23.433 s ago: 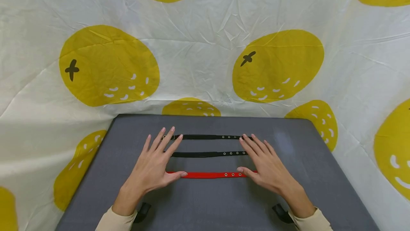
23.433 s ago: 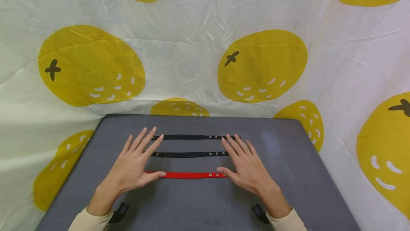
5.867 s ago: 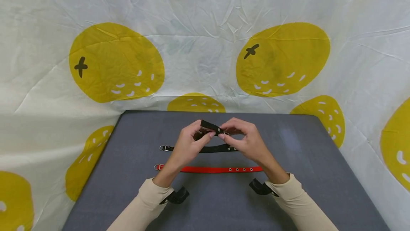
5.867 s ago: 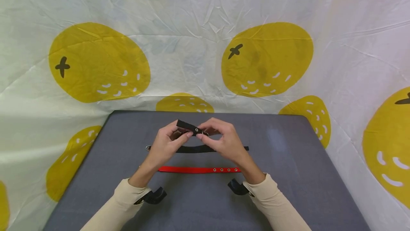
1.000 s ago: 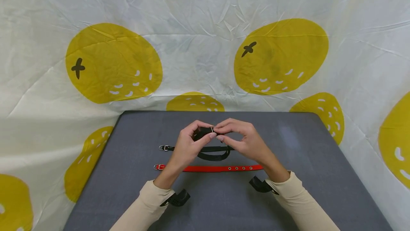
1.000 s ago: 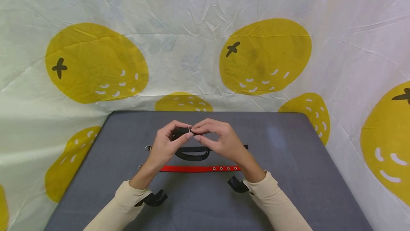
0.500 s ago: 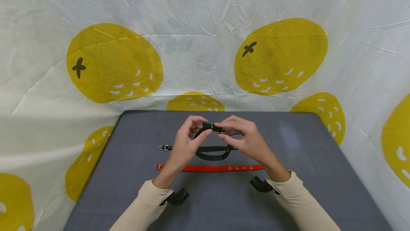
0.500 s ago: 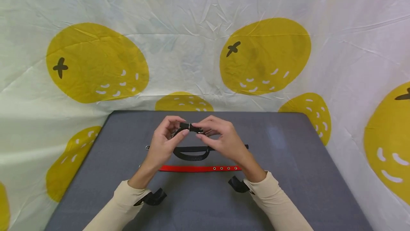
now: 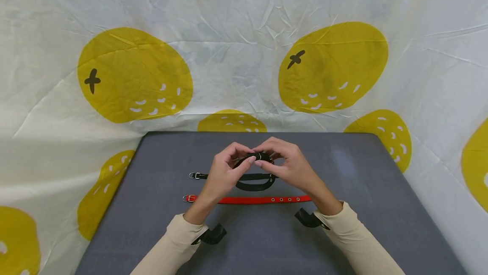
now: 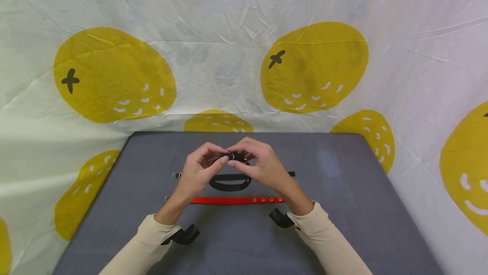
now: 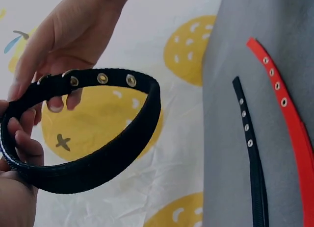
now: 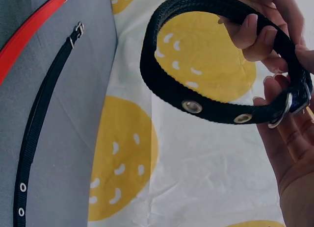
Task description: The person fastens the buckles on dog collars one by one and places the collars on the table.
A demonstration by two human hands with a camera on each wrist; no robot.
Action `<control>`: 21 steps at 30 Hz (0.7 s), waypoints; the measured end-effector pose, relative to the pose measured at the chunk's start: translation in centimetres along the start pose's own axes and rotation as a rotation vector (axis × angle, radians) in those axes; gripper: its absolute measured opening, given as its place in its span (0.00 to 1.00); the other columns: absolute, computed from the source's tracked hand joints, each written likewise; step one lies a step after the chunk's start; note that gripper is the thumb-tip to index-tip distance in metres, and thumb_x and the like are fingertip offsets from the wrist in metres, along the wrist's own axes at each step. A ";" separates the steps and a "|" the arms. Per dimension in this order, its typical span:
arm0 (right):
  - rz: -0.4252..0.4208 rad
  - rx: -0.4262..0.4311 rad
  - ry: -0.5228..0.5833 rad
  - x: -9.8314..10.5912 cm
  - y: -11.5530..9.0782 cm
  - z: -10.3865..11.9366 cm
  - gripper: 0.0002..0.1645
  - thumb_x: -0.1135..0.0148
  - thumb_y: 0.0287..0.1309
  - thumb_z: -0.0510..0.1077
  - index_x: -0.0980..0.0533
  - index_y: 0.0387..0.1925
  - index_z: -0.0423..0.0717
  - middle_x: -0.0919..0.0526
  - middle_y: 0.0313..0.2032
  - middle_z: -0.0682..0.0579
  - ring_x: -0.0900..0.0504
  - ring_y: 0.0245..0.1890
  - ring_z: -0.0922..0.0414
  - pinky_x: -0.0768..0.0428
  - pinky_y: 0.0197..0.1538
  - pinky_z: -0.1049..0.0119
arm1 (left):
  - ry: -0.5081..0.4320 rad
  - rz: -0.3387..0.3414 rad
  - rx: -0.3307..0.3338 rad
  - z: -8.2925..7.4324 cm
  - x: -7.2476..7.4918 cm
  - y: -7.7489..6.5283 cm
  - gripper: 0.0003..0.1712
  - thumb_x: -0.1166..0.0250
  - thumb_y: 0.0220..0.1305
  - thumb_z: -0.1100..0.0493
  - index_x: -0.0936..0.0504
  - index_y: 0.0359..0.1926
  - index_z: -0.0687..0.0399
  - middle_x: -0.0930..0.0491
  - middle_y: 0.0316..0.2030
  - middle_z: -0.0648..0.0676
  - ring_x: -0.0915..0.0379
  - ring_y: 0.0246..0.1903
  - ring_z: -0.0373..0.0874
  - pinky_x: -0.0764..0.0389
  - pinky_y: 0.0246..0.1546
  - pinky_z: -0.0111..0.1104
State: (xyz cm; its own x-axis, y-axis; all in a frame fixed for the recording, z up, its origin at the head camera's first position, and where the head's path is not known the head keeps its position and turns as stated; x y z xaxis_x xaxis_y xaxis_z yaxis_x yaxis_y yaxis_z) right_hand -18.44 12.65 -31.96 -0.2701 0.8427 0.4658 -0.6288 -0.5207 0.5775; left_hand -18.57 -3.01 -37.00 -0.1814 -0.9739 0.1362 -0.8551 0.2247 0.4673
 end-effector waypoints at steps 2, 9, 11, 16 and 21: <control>-0.004 0.004 -0.005 0.1 0.0 0.1 0.16 0.27 0.53 0.27 0.17 0.44 0.38 0.15 0.39 0.47 0.18 0.34 0.58 0.15 0.38 0.62 | 0.002 0.005 0.008 0.1 0.0 -0.1 0.08 0.33 0.69 0.61 0.18 0.48 0.52 0.17 0.43 0.53 0.18 0.40 0.47 0.16 0.41 0.32; -0.014 -0.020 -0.005 0.4 0.0 -0.2 0.14 0.27 0.53 0.28 0.16 0.43 0.38 0.14 0.38 0.48 0.17 0.36 0.59 0.14 0.39 0.63 | 0.046 -0.027 0.041 0.2 0.6 -0.3 0.08 0.33 0.69 0.62 0.19 0.48 0.54 0.17 0.41 0.54 0.18 0.38 0.46 0.17 0.41 0.34; -0.013 -0.023 -0.004 0.4 -0.1 -0.2 0.15 0.27 0.53 0.28 0.16 0.43 0.38 0.14 0.39 0.48 0.18 0.36 0.60 0.15 0.38 0.64 | 0.041 -0.016 0.045 0.1 0.6 -0.4 0.08 0.33 0.69 0.63 0.19 0.48 0.55 0.17 0.41 0.54 0.19 0.37 0.46 0.17 0.41 0.35; -0.031 -0.017 -0.017 0.3 -0.3 -0.2 0.14 0.26 0.51 0.27 0.16 0.42 0.38 0.13 0.38 0.47 0.17 0.35 0.60 0.14 0.38 0.63 | 0.059 0.016 0.019 0.2 0.4 -0.6 0.09 0.35 0.70 0.66 0.19 0.49 0.55 0.17 0.38 0.56 0.19 0.33 0.49 0.17 0.37 0.36; -0.086 -0.063 -0.027 0.5 -0.6 -0.6 0.13 0.25 0.51 0.29 0.16 0.40 0.38 0.12 0.37 0.48 0.15 0.33 0.60 0.14 0.38 0.65 | 0.153 0.044 -0.062 -0.3 0.0 -0.8 0.12 0.34 0.69 0.63 0.17 0.53 0.51 0.16 0.40 0.52 0.16 0.31 0.44 0.15 0.35 0.35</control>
State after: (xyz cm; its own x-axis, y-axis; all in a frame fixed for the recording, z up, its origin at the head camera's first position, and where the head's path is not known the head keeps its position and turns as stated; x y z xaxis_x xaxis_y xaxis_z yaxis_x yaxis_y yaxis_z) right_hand -18.63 13.44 -32.51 -0.1942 0.8793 0.4349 -0.6935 -0.4366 0.5731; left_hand -17.77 -3.20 -37.11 -0.1381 -0.9479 0.2872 -0.8154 0.2734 0.5103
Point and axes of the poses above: each hand's wrist, its own y-axis towards the middle knuckle, its own x-axis out of the back of the hand, z = x × y, the point moved 7 cm from there along y, towards the middle knuckle
